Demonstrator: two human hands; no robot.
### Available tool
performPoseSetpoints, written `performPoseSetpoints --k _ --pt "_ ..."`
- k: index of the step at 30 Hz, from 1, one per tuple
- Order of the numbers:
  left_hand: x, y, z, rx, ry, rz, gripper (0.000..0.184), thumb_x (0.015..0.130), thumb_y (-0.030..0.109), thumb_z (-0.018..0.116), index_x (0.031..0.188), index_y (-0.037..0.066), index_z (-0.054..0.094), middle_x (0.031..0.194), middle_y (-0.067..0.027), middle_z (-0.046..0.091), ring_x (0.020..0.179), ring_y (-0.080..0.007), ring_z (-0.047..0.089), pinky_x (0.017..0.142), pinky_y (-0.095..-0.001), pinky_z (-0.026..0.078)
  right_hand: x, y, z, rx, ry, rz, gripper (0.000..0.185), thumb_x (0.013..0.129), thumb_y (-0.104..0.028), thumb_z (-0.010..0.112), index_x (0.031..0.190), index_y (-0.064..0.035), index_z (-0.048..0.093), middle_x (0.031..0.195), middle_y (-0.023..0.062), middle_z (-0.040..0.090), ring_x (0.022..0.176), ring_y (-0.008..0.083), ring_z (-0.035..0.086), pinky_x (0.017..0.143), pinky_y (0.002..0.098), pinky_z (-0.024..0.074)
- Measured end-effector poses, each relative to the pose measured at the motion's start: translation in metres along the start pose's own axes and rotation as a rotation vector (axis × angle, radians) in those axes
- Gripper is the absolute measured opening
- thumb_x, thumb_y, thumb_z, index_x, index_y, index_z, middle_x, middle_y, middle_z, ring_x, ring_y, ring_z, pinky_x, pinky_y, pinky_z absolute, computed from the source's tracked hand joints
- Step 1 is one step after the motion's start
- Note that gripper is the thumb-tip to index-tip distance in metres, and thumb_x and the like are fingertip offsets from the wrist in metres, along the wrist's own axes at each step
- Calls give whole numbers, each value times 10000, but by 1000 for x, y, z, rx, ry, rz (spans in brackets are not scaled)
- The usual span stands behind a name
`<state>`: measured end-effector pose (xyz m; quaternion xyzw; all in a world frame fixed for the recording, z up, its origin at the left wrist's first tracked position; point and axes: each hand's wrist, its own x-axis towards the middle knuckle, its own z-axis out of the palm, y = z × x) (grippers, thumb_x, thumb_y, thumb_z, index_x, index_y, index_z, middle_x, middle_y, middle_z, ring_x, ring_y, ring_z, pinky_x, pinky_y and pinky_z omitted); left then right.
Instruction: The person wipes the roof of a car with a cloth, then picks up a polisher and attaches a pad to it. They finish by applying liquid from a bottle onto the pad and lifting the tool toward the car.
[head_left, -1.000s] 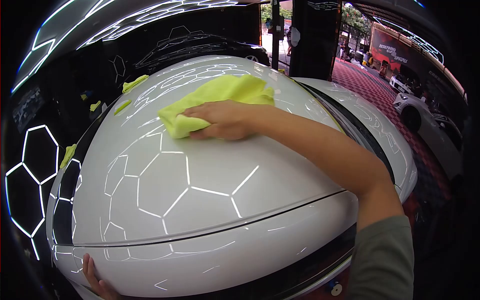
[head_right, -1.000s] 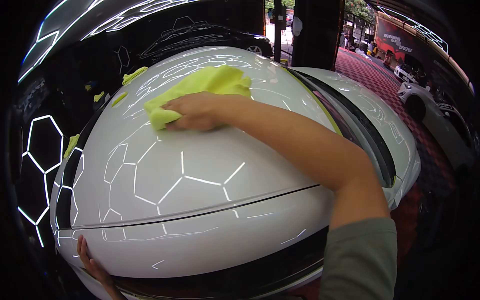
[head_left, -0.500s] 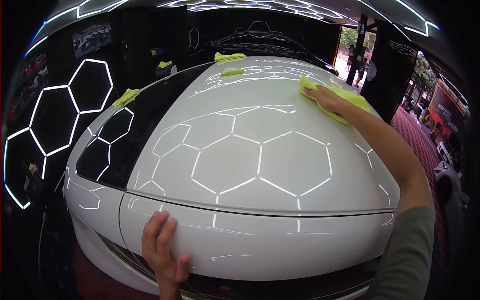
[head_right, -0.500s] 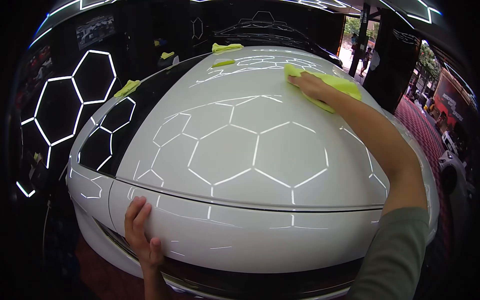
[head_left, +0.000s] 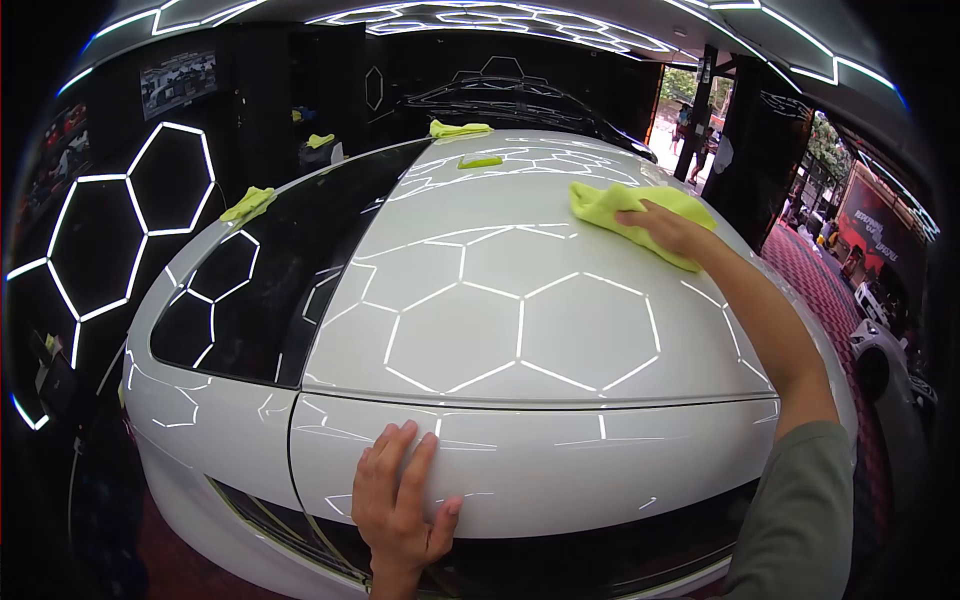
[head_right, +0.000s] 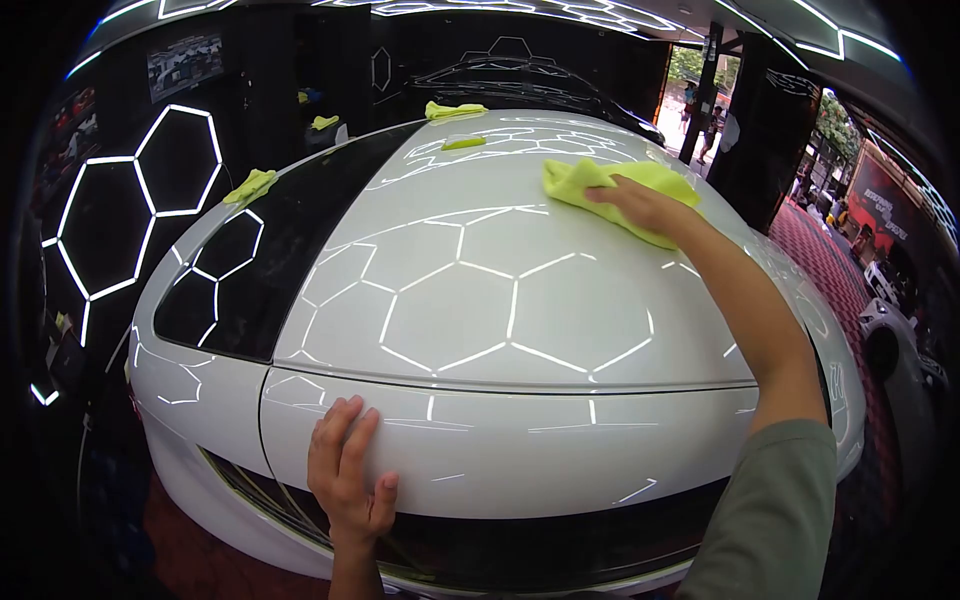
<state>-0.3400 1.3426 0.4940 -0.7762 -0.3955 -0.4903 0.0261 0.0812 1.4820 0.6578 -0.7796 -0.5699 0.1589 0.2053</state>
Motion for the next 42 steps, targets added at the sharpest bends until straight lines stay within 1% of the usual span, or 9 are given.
performPoseSetpoints --k 5,7,15,19,24,34,35,37,42 --pt "1 6 2 -1 -11 -27 567 862 508 544 1212 65 601 1247 -163 559 1171 -351 540 962 -479 415 -16 272 -108 456 401 109 538 925 -412 512 1242 19 562 1046 167 668 986 259 635 887 396 455" --pt "0 5 1 14 -24 -15 580 866 516 517 1197 46 596 1234 -172 557 1146 -378 543 954 -493 418 27 275 -109 -143 514 253 578 920 -447 466 1183 53 589 1113 235 645 1032 350 619 913 430 436" --pt "-2 3 -5 41 -57 9 582 867 516 546 1245 75 576 1261 -155 548 1173 -342 541 974 -462 409 101 -193 145 -302 -137 -347 628 925 -513 428 1257 4 557 1273 199 567 1149 337 550 976 424 403" --pt "0 0 -1 19 -17 -18 565 874 514 531 1243 92 595 1264 -147 562 1168 -336 551 972 -454 410 70 -260 196 -426 -235 -746 720 919 -581 411 1396 -42 426 1343 204 479 1256 339 457 1065 482 309" --pt "3 -1 -8 6 -33 -54 539 888 515 506 1220 108 626 1254 -137 582 1162 -331 561 968 -447 414 64 -121 80 -154 -333 -402 568 937 -477 482 1307 -47 505 1180 137 579 1044 229 551 939 359 409" --pt "2 -4 0 67 -146 -81 743 903 705 286 1206 119 627 1195 -128 612 1122 -308 584 991 -422 381 -31 428 -238 99 462 135 464 905 -174 538 1332 0 484 1189 101 596 1073 209 570 938 335 435" --pt "2 -4 -2 62 -171 -67 740 907 703 279 1210 124 625 1193 -122 615 1128 -301 584 1002 -410 374 -21 461 -271 496 504 80 455 897 -229 575 1288 -3 515 1113 97 618 965 201 608 830 330 484" --pt "4 -4 -4 53 -180 -61 720 916 686 284 1199 126 636 1184 -119 621 1123 -298 590 1002 -406 377 12 448 -310 279 557 173 443 894 -283 602 1247 -22 543 1039 82 631 878 176 617 748 322 497" --pt "-9 -24 -22 -188 -171 39 608 944 606 362 1134 121 676 1133 -107 644 1109 -283 607 1002 -410 395 34 78 -71 126 126 -88 574 850 -378 675 1268 -25 504 1021 50 584 919 147 573 835 302 468"
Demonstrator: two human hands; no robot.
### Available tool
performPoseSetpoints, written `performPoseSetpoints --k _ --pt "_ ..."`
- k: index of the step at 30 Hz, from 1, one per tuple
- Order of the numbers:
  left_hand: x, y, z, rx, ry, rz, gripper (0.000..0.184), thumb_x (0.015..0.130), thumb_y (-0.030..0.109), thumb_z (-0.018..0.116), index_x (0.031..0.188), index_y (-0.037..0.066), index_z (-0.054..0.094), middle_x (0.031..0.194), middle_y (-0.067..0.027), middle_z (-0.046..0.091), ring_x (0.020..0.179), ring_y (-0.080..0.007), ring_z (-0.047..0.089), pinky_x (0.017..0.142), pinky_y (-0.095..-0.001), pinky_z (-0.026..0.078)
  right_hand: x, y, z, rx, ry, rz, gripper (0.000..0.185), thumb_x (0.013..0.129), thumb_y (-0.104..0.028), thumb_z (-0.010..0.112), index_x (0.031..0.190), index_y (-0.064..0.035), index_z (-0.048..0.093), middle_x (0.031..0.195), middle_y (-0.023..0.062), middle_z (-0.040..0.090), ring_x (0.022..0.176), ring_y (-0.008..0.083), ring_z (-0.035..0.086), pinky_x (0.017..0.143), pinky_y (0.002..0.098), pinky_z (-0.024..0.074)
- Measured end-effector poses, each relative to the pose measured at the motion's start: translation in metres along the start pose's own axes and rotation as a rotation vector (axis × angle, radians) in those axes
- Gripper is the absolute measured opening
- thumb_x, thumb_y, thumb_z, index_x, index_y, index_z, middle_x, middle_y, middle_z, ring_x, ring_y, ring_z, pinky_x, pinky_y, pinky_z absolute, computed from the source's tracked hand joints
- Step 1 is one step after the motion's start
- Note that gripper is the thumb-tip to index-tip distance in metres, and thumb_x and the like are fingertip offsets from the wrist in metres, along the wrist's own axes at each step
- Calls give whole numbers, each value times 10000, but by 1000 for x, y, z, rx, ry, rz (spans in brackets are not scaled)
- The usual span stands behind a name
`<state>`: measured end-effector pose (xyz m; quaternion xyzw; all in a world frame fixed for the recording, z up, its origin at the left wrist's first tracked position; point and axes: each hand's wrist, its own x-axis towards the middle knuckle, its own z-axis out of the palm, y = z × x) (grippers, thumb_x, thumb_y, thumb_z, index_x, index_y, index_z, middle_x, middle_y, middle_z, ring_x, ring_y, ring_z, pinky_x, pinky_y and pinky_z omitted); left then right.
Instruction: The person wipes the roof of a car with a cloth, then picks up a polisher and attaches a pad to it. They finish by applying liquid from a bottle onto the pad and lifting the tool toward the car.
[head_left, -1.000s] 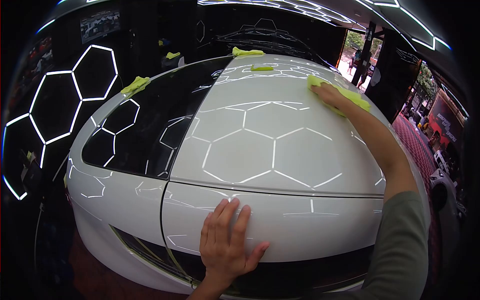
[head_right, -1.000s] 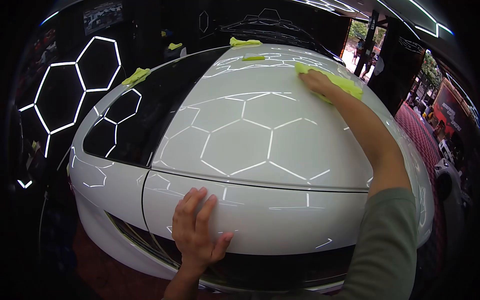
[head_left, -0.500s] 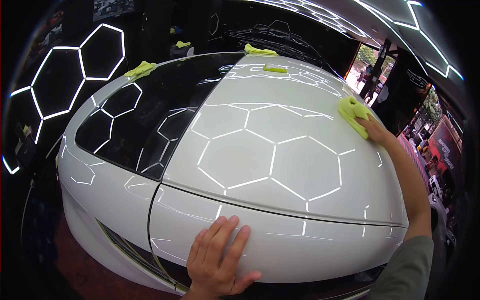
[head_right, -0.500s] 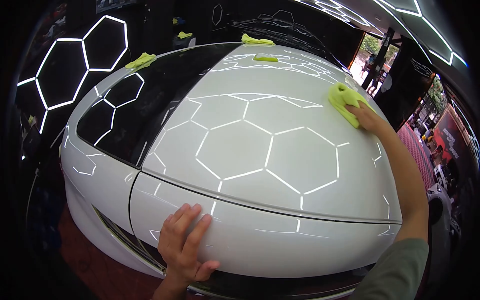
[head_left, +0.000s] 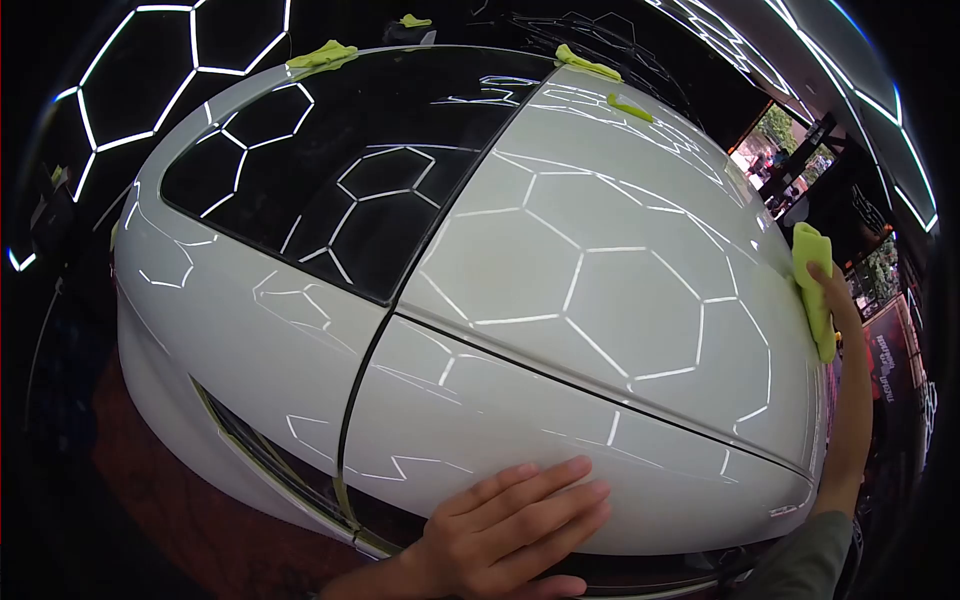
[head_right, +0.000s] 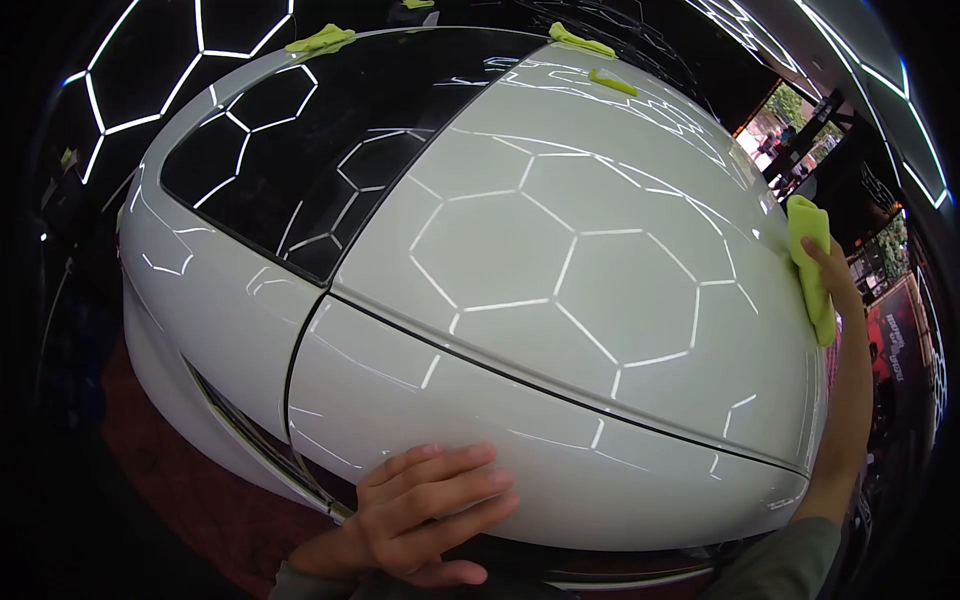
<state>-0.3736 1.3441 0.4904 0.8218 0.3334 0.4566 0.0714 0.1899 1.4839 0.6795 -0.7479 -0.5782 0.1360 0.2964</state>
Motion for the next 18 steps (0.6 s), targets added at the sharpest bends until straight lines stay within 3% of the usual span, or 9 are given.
performPoseSetpoints --k 2,3,4,7,9,11,12,14,18 --pt "-22 -27 -25 -508 117 -53 508 942 535 455 1047 101 696 1084 -105 655 1076 -303 620 1002 -445 409 15 -21 31 84 -145 16 651 831 -411 691 1304 -20 474 1093 75 563 991 174 558 895 312 453" --pt "-27 -43 -45 -239 169 -62 456 939 484 497 992 74 688 1059 -112 655 1082 -343 608 1010 -492 402 29 -11 32 -244 -39 -43 717 817 -446 694 1333 -18 442 1201 107 504 1099 208 503 952 329 418" --pt "-35 -62 -56 16 269 -108 377 930 400 511 1094 107 682 1115 -97 652 1084 -324 611 987 -474 407 36 -1 30 -570 64 -100 783 803 -481 697 1362 -15 409 1310 138 445 1207 242 449 1009 346 384" --pt "-29 -138 -93 316 279 -319 479 948 411 418 1219 63 607 1232 -149 598 1245 -366 499 1077 -535 286 45 17 29 -632 138 -89 902 779 -556 680 1404 4 348 1469 165 267 1340 297 306 1064 374 330" --pt "-17 -165 -93 311 217 -363 553 943 469 374 1248 59 585 1272 -148 576 1279 -365 463 1093 -540 252 79 61 21 -850 303 -179 785 841 -528 610 1388 -5 402 1425 151 391 1298 273 398 1045 360 355" --pt "-15 -177 -89 310 160 -377 628 938 528 329 1277 54 563 1312 -148 555 1314 -364 428 1108 -545 218 102 67 23 -91 -25 177 661 893 -467 551 1381 -32 454 1313 125 535 1186 241 520 1017 343 378" --pt "-15 -178 -87 321 172 -411 681 923 575 298 1281 60 564 1326 -136 550 1318 -359 425 1109 -549 212 107 47 42 17 2 215 548 912 -448 504 1300 -63 553 1125 89 644 1017 202 609 931 326 435" --pt "-12 -178 -87 318 169 -444 735 907 623 268 1284 66 565 1340 -125 545 1322 -354 422 1110 -553 207 130 -14 84 -104 7 314 530 906 -467 491 1229 -59 591 984 77 658 837 187 617 789 302 468" --pt "-8 -174 -90 355 107 -456 770 888 661 260 1276 75 574 1339 -123 546 1318 -355 424 1107 -552 210 197 -126 208 -192 -89 14 558 910 -455 452 1251 -29 569 1049 135 638 950 205 594 899 335 420"
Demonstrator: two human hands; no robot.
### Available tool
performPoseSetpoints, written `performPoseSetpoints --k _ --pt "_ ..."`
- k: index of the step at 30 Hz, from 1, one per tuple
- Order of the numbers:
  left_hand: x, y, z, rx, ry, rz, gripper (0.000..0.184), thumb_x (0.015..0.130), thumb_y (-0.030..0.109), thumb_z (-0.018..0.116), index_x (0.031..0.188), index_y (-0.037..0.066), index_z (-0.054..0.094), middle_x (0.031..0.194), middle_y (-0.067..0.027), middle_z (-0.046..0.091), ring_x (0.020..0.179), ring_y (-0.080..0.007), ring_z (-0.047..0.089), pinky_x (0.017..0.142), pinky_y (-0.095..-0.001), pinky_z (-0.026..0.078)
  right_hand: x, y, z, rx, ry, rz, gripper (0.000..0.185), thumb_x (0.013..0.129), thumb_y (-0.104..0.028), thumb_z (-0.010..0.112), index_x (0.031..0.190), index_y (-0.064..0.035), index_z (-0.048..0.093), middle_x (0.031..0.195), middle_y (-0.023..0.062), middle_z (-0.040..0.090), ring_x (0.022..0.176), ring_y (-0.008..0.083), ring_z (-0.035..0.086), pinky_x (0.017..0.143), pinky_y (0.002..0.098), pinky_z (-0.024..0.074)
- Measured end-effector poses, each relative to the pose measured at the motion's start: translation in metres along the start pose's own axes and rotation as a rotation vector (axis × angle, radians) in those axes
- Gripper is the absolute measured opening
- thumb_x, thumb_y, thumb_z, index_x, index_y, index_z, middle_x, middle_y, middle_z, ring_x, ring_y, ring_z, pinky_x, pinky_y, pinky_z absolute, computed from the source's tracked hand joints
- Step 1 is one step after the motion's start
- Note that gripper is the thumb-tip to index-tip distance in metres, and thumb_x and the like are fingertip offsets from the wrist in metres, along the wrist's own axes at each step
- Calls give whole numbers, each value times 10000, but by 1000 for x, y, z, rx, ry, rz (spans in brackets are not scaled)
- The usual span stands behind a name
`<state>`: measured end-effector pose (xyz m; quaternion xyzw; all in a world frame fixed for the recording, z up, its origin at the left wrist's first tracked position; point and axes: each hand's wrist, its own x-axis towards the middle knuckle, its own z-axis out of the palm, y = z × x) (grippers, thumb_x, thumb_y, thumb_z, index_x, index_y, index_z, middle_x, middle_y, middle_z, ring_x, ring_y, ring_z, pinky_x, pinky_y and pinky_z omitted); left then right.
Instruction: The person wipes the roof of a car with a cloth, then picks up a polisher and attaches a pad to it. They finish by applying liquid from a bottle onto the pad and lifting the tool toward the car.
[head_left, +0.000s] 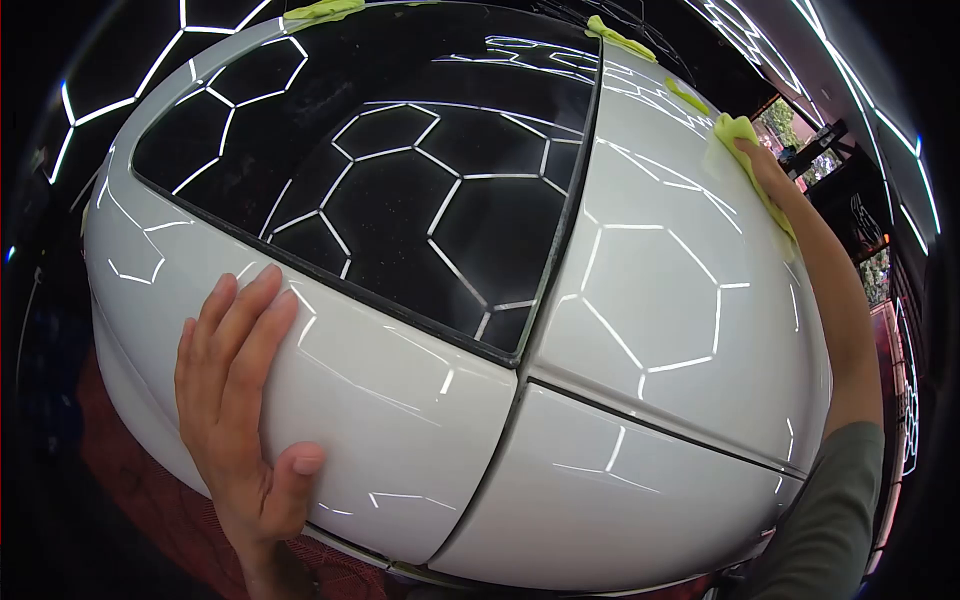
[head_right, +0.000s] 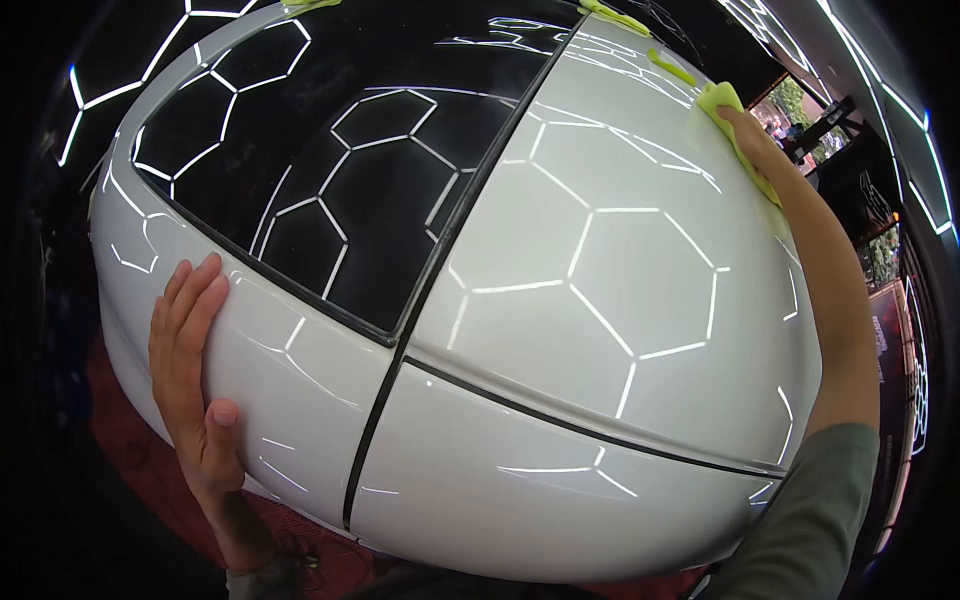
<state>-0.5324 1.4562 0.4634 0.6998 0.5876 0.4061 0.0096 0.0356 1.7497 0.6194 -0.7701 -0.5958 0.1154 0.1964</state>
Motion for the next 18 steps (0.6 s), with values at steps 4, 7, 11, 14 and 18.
performPoseSetpoints --k 4,7,11,14,18 --pt "0 4 1 -3 -24 -28 779 880 673 264 1272 77 578 1336 -128 548 1310 -361 428 1105 -550 214 33 -132 82 -138 -151 -222 592 917 -480 463 1273 -15 545 1076 122 627 931 194 609 889 337 444" --pt "1 3 4 -7 -25 -37 778 880 675 259 1263 82 586 1333 -133 549 1310 -371 425 1101 -550 219 12 -170 103 -232 -178 -466 591 915 -478 477 1271 -10 536 1095 115 617 914 186 612 861 340 465" --pt "0 4 4 -2 -23 -54 784 878 688 261 1252 86 596 1330 -136 551 1311 -377 422 1092 -557 225 -3 -94 53 67 -270 -218 559 902 -465 509 1227 -13 559 1046 107 625 886 153 613 767 291 493" --pt "-1 2 3 -12 -41 -42 810 868 718 259 1248 89 601 1327 -133 553 1311 -374 422 1081 -566 230 9 32 -33 -104 -13 125 543 858 -435 525 1203 -22 591 983 114 642 818 177 609 785 307 460" --pt "1 -3 -3 23 -59 -13 839 875 718 216 1257 67 581 1325 -141 550 1304 -379 425 1086 -546 251 14 92 -62 -87 57 139 523 881 -397 472 1248 -41 577 1114 120 621 980 209 580 893 323 417"
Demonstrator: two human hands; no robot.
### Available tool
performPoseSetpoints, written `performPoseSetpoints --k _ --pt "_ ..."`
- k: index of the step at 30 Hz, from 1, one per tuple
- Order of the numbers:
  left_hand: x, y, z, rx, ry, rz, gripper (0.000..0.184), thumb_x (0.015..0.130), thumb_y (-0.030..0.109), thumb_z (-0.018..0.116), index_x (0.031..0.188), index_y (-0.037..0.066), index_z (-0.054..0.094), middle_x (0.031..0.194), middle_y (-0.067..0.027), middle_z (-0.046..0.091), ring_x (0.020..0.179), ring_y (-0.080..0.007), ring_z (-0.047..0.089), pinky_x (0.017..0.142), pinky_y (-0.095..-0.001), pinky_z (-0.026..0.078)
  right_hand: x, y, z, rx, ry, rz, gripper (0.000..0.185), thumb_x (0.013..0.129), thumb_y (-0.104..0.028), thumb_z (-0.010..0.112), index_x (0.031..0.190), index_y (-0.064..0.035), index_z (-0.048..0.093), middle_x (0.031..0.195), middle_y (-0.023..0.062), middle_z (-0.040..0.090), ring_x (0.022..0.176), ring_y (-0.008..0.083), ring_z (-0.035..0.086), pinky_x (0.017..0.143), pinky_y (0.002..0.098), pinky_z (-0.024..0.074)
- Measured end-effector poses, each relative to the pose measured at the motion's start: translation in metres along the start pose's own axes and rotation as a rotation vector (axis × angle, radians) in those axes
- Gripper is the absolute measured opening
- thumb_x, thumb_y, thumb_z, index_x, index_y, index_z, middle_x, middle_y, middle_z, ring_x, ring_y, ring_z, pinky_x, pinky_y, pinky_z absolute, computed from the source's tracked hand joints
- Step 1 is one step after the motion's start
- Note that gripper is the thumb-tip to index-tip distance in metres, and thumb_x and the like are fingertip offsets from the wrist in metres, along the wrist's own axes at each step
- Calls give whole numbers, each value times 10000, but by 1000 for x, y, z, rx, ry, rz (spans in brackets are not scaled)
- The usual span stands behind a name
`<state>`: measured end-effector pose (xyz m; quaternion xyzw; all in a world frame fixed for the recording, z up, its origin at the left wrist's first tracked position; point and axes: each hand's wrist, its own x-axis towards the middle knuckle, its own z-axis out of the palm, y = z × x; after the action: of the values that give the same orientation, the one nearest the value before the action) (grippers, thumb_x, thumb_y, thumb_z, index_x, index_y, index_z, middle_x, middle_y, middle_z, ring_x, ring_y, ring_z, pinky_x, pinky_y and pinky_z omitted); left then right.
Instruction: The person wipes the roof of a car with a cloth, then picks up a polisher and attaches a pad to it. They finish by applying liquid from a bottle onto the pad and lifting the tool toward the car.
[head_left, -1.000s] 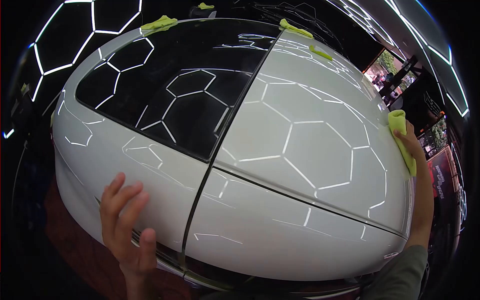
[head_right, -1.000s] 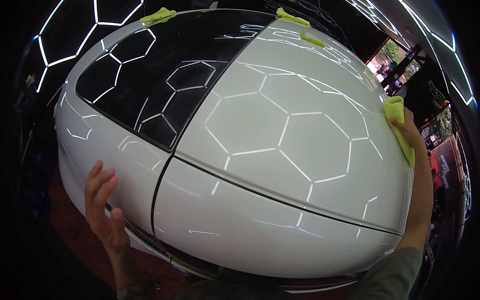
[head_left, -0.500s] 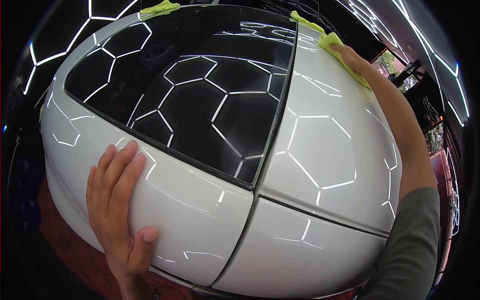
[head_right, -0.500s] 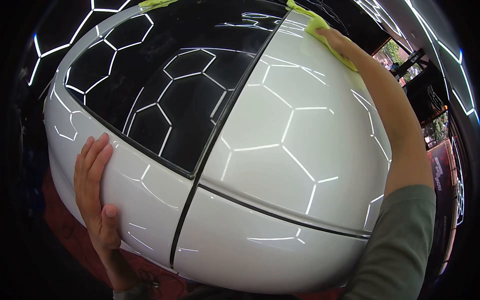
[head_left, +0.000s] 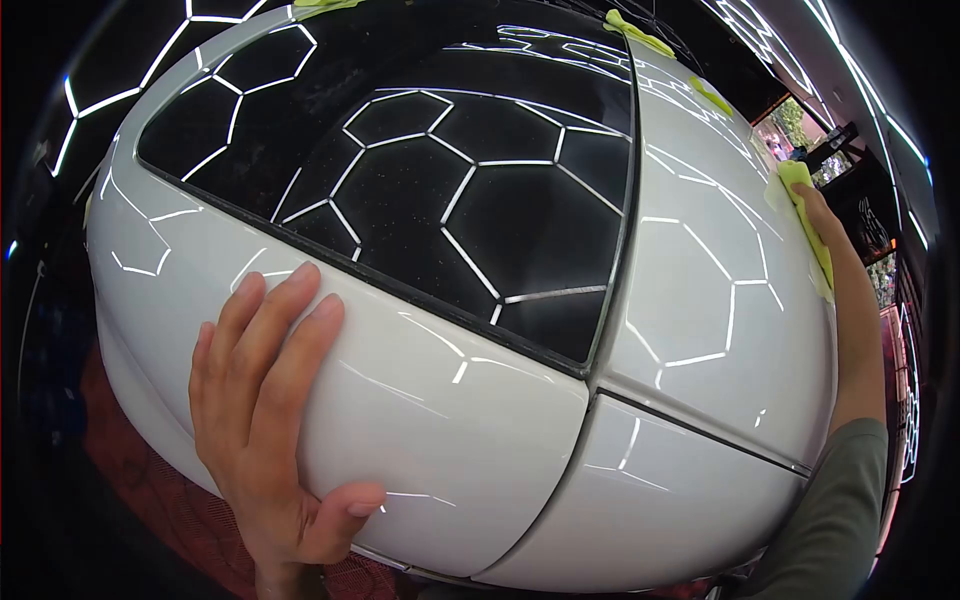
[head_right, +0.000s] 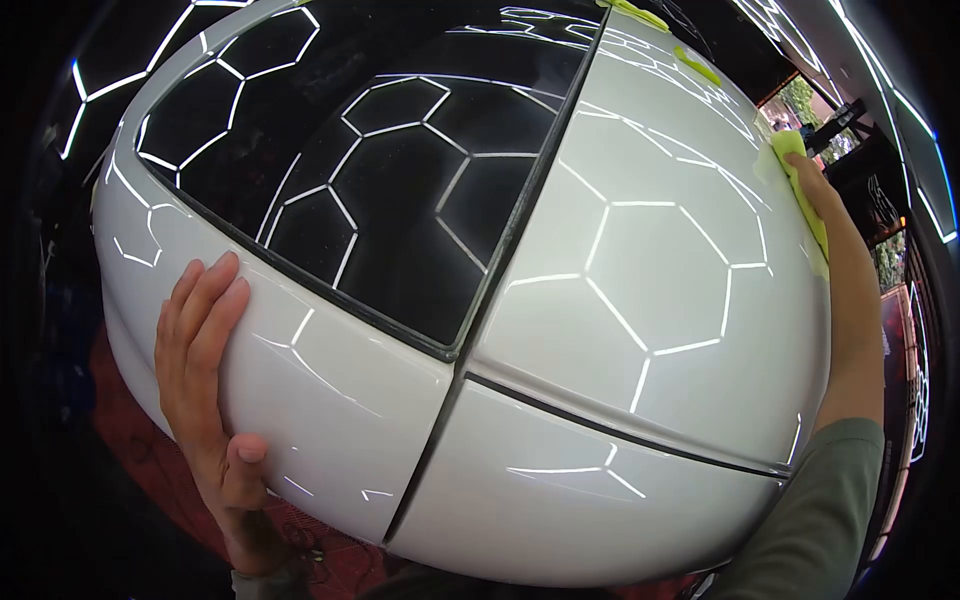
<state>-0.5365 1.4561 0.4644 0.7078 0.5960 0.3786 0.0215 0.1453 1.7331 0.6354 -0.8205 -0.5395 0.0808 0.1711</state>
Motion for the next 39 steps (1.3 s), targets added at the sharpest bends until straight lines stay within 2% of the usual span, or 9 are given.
performPoseSetpoints --k 5,8,13,21,24,27,32,34,39 --pt "6 -9 2 -82 63 18 800 876 695 257 1261 74 584 1326 -135 553 1292 -379 434 1075 -552 250 -71 -236 119 77 -381 -270 595 904 -518 453 1213 -27 584 921 122 646 763 167 643 732 313 527" --pt "6 -6 1 -55 64 38 768 900 650 237 1274 68 570 1335 -145 542 1300 -383 426 1083 -544 254 -140 -296 146 -177 -319 -660 571 928 -511 412 1248 -66 575 1111 152 604 995 224 585 923 351 422" --pt "-3 6 6 -32 46 12 719 935 593 223 1306 59 528 1390 -137 491 1347 -371 366 1117 -532 220 -127 -139 68 127 -237 -436 591 896 -469 499 1345 -85 473 1227 104 535 1150 202 464 996 337 331" --pt "-7 12 6 -127 85 20 702 949 574 279 1324 26 508 1399 -153 474 1372 -341 326 1136 -481 195 -156 199 -66 312 288 104 436 867 -263 504 1220 -15 571 973 105 624 897 186 593 806 321 455" --pt "-3 15 1 -100 70 28 680 956 549 289 1327 20 501 1405 -156 465 1371 -334 323 1133 -469 200 -121 132 -53 -362 119 127 427 894 -319 419 1090 -7 634 1061 172 644 962 290 612 837 414 462" --pt "-6 10 -2 -147 67 69 630 972 495 306 1335 14 489 1420 -158 442 1372 -322 321 1133 -453 206 -75 -31 15 -64 -46 -41 521 925 -422 369 1171 -21 592 1182 173 619 1067 326 598 937 480 434" --pt "-15 -1 1 -269 88 89 549 1003 397 300 1347 5 471 1440 -161 413 1379 -306 313 1146 -427 194 -150 -257 134 -221 -143 -903 567 909 -412 401 1371 -88 461 1355 181 500 1265 345 461 1059 520 308" --pt "-20 -10 2 -251 89 98 551 1003 396 302 1352 2 466 1442 -160 413 1382 -305 310 1148 -428 190 -177 -250 114 -347 -127 -1112 536 905 -401 416 1331 -90 510 1344 180 513 1244 349 477 1050 490 332" --pt "-24 -15 -3 -244 13 73 487 1017 304 322 1374 -4 445 1444 -148 425 1366 -284 348 1145 -391 213 -148 -108 43 -99 -248 -729 493 887 -413 458 1279 -136 570 1328 155 537 1204 339 507 1014 442 376"
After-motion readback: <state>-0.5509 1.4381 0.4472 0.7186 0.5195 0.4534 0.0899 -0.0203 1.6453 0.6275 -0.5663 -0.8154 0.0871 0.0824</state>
